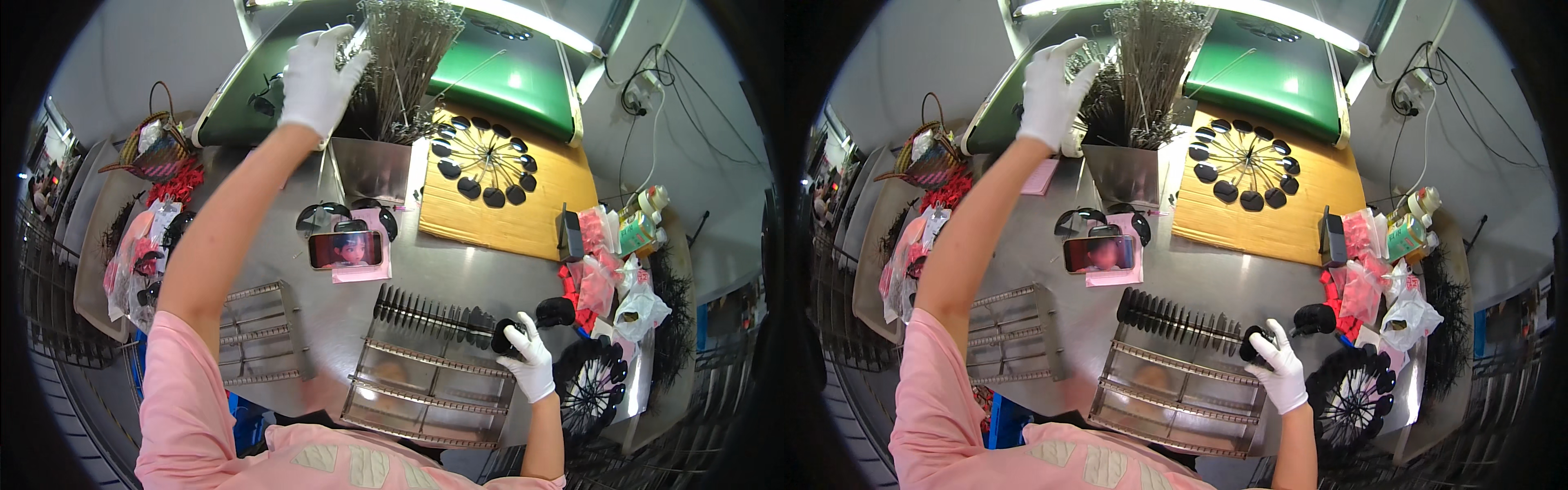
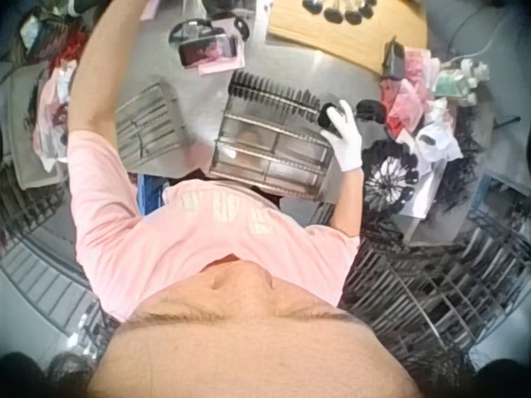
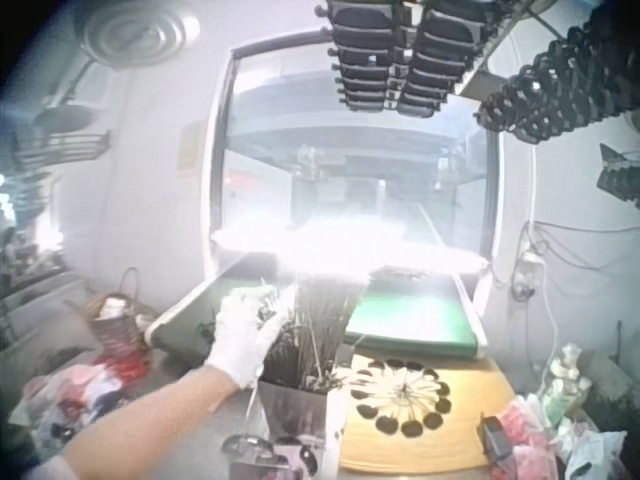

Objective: The person assembles black decorative items by inserting them into metal racks and arranging them on a table. They repeatedly pick up items, place them into slots, and move completed racks to a nearby rack system.

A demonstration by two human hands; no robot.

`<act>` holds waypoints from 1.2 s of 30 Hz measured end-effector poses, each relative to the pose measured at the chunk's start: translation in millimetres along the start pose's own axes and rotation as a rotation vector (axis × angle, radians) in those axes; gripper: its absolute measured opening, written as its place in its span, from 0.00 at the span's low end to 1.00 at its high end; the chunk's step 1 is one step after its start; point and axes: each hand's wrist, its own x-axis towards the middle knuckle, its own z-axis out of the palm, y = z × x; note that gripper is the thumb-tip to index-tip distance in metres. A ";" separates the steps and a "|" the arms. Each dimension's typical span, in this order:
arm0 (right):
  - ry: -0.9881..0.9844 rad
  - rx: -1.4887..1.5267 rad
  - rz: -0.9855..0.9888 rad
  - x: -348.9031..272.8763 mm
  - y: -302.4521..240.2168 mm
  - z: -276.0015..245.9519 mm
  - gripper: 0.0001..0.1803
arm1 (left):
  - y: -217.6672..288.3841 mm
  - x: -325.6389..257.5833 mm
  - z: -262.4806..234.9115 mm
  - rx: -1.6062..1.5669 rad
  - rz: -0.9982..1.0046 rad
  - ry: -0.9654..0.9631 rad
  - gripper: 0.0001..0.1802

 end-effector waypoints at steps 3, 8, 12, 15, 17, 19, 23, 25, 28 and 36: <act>0.054 0.044 0.070 -11.9 16.9 -13.2 0.49 | -11.4 23.4 12.7 -0.026 -0.020 -0.424 0.18; -0.001 -0.200 0.057 -14.3 25.5 -24.3 0.54 | -25.8 40.7 7.0 -0.089 -0.114 -0.523 0.16; -0.089 -0.395 -0.032 -0.6 4.9 -29.1 0.55 | -31.9 46.5 -1.6 -0.003 -0.156 -0.510 0.15; -0.088 -0.431 -0.135 17.7 -23.1 -31.0 0.49 | -26.8 46.0 -6.4 -0.019 -0.067 -0.299 0.13; -0.260 -0.394 -0.184 31.9 -42.6 -24.0 0.45 | -18.7 47.2 -13.2 -0.187 -0.110 -0.139 0.11; -0.278 -0.377 -0.329 44.5 -58.8 -6.5 0.41 | -9.4 54.1 -28.6 -0.504 -0.272 0.001 0.11; -0.162 -0.511 -0.406 47.2 -69.4 17.5 0.37 | 6.5 59.7 -100.4 -0.827 -0.160 0.323 0.10; -0.178 -0.539 -0.376 40.2 -60.0 12.1 0.36 | 11.6 45.9 -149.8 -0.721 0.119 0.472 0.10; -0.111 -0.595 -0.301 16.6 -40.5 -20.9 0.31 | 9.9 7.0 -239.1 -0.242 0.358 0.361 0.15; 0.220 -0.367 0.125 -82.6 -76.0 -49.6 0.15 | 22.8 -132.0 -237.2 -0.668 -0.259 0.164 0.10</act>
